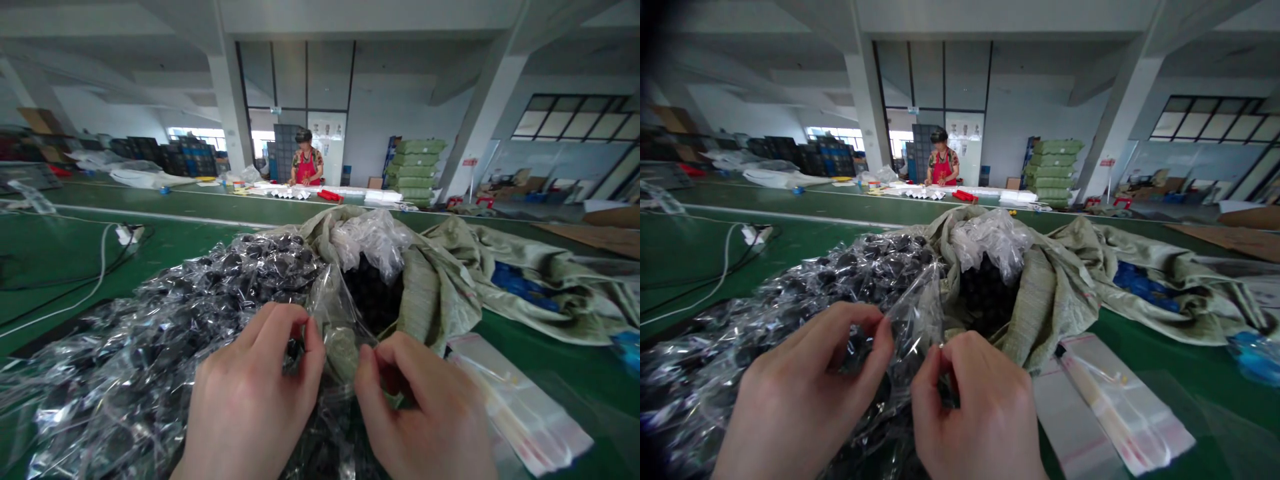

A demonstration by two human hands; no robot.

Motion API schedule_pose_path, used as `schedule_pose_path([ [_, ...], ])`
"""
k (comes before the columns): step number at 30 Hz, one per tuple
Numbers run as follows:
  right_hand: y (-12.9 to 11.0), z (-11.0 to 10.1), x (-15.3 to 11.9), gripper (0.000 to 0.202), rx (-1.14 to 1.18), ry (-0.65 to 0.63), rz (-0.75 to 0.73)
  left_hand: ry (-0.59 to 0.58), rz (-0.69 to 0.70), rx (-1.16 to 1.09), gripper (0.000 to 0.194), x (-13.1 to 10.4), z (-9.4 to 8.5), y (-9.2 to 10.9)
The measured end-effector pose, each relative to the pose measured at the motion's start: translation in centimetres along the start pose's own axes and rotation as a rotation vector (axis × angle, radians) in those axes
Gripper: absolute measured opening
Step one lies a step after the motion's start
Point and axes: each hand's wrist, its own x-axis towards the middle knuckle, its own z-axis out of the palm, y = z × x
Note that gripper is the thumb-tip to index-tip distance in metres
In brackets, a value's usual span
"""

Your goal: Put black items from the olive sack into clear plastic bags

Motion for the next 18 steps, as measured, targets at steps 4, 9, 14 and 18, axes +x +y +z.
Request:
schedule_pose_path([
  [4,-0.3,-0.3,0.0,0.026,0.048,-0.021,0.006,-0.051,-0.042,-0.013,0.022,-0.4,-0.5,-0.1],
  [9,-0.8,-0.4,-0.3,0.025,0.079,-0.066,0.021,-0.05,-0.079,0.029,0.022,-0.4,0.1,-0.4],
  [14,2.6,1.5,1.0,0.031,0.347,-0.394,0.151,-0.178,-0.139,0.153,0.02,0.9,3.2,-1.4],
  [18,10.0,5.6,1.4,0.028,0.09,-0.333,0.37,-0.296,-0.174,0.219,0.022,1.0,5.7,-1.9],
])
